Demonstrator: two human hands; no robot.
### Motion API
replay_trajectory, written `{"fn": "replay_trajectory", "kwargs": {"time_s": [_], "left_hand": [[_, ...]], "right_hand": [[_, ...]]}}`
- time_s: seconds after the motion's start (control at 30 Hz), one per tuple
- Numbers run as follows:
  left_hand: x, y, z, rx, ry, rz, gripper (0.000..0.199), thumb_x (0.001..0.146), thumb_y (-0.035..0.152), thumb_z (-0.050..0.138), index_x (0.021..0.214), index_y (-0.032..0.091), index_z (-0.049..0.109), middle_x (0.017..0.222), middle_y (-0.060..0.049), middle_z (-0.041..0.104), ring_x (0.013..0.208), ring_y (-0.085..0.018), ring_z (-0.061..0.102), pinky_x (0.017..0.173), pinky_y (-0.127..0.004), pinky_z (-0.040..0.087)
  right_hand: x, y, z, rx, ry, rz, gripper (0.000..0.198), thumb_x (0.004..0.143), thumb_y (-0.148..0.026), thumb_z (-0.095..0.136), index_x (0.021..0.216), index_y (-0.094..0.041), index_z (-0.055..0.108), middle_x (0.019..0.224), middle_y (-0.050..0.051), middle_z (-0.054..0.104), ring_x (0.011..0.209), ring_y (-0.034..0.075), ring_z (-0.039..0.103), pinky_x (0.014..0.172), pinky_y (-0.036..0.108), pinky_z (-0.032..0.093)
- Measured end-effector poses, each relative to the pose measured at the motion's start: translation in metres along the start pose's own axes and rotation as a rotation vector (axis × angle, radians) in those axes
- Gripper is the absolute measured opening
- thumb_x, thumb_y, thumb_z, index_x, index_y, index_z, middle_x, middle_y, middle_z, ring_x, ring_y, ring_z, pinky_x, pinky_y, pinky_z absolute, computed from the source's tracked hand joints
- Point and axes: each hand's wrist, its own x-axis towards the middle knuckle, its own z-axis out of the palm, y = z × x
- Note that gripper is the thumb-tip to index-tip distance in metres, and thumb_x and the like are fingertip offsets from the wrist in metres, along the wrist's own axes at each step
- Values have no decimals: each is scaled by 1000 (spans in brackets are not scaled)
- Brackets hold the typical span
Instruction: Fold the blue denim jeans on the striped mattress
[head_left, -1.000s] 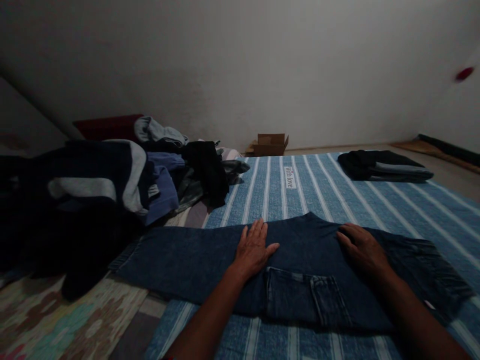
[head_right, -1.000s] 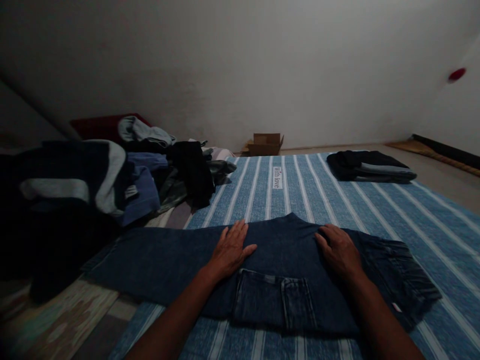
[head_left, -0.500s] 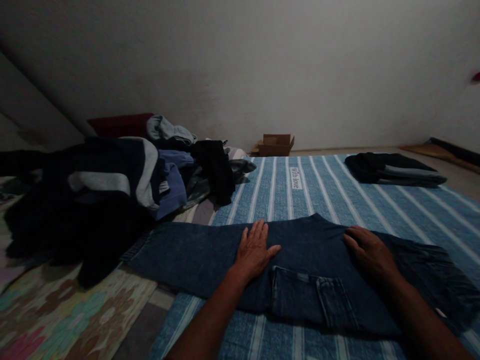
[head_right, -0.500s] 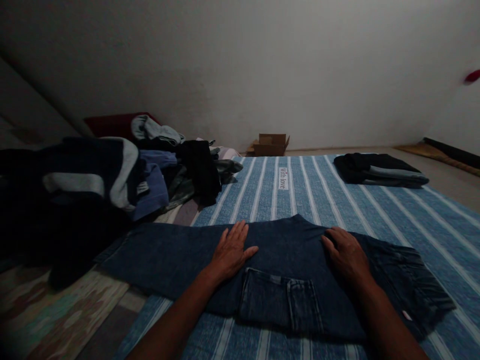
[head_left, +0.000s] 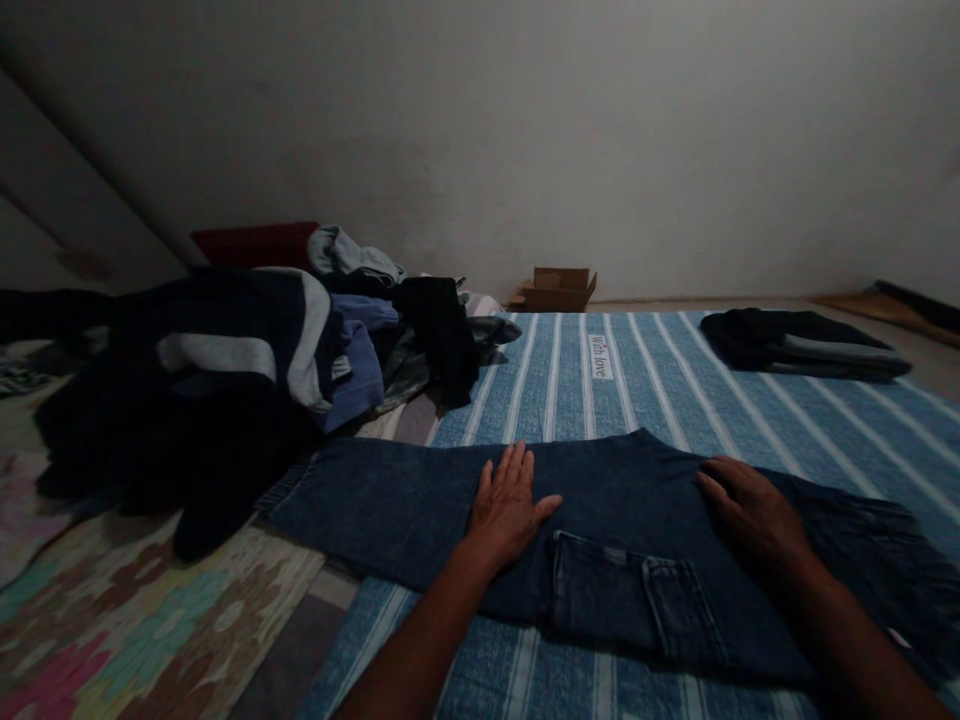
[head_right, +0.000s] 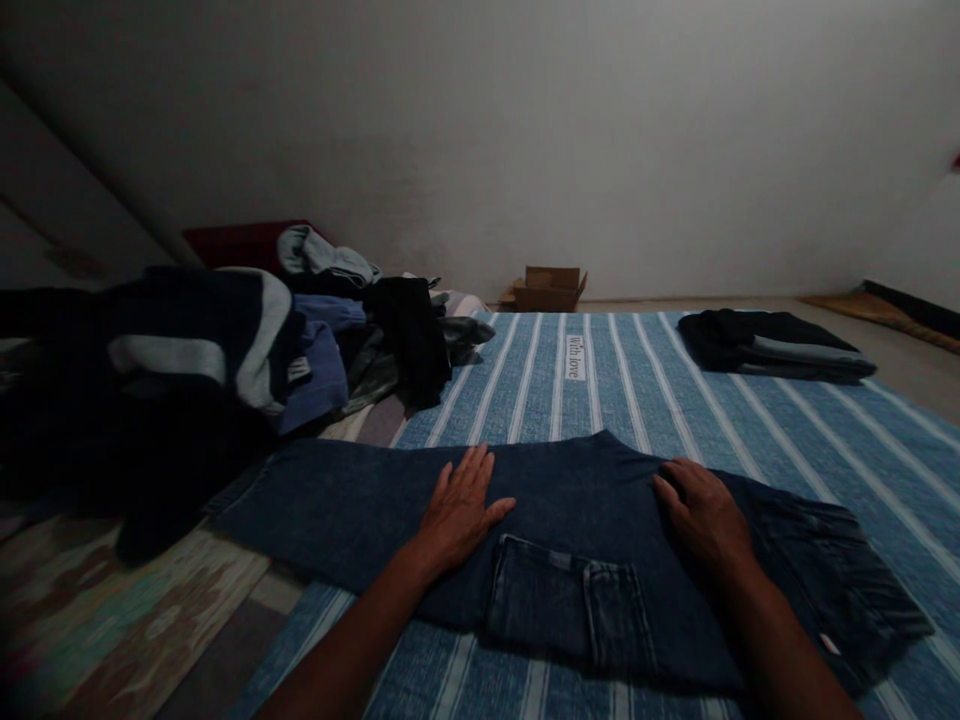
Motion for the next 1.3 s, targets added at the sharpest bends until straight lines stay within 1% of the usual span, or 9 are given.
{"fn": "replay_trajectory", "kwargs": {"time_s": [0.17, 0.4, 0.5, 0.67, 0.83, 0.97, 1.3], "left_hand": [[-12, -1, -2, 16, -33, -44, 74, 91, 60, 28, 146, 10, 23, 154, -11, 14, 143, -24, 6, 115, -48, 12], [-13, -3, 3, 16, -17, -49, 74, 91, 60, 27, 146, 11, 22, 155, -10, 13, 143, -24, 6, 115, -49, 11], [-12, -4, 6, 21, 3, -44, 73, 91, 60, 26, 146, 11, 23, 154, -10, 15, 143, -24, 7, 115, -49, 13], [-13, -4, 10, 40, 32, -33, 71, 92, 59, 27, 146, 11, 24, 154, -10, 14, 143, -24, 9, 114, -50, 14], [-14, -6, 13, 31, 68, -27, 71, 92, 59, 27, 145, 12, 27, 154, -10, 18, 143, -24, 11, 114, -50, 15], [-13, -8, 15, 16, 87, -13, 71, 92, 60, 26, 145, 12, 27, 154, -11, 20, 142, -25, 11, 114, -51, 16], [-14, -5, 10, 15, 54, -32, 70, 92, 57, 29, 145, 11, 27, 154, -10, 18, 143, -24, 11, 114, -50, 14]], "right_hand": [[-1, -1, -1, 7, -5, 2, 51, 83, -55, 36, 103, -19, 65, 119, 12, 61, 112, 29, 54, 97, 44, 41], [-2, -2, -1, -8, 3, 9, 54, 83, -57, 34, 104, -18, 65, 118, 12, 61, 111, 30, 55, 95, 45, 42], [-2, -2, -2, -12, -19, 18, 56, 83, -58, 34, 105, -17, 64, 119, 12, 61, 112, 29, 54, 98, 44, 41], [-3, -4, -4, -20, -49, 54, 59, 82, -59, 33, 107, -16, 64, 122, 12, 59, 116, 29, 52, 101, 43, 39], [-2, -3, -4, -38, -56, 39, 62, 82, -59, 32, 108, -14, 64, 123, 13, 59, 117, 29, 52, 101, 43, 38], [-2, -3, -4, -34, -48, 32, 60, 82, -59, 32, 108, -15, 64, 122, 12, 60, 115, 28, 53, 100, 43, 39], [-2, -6, -5, -25, -47, 44, 61, 81, -59, 32, 107, -14, 65, 121, 12, 60, 114, 29, 53, 100, 42, 39]]}}
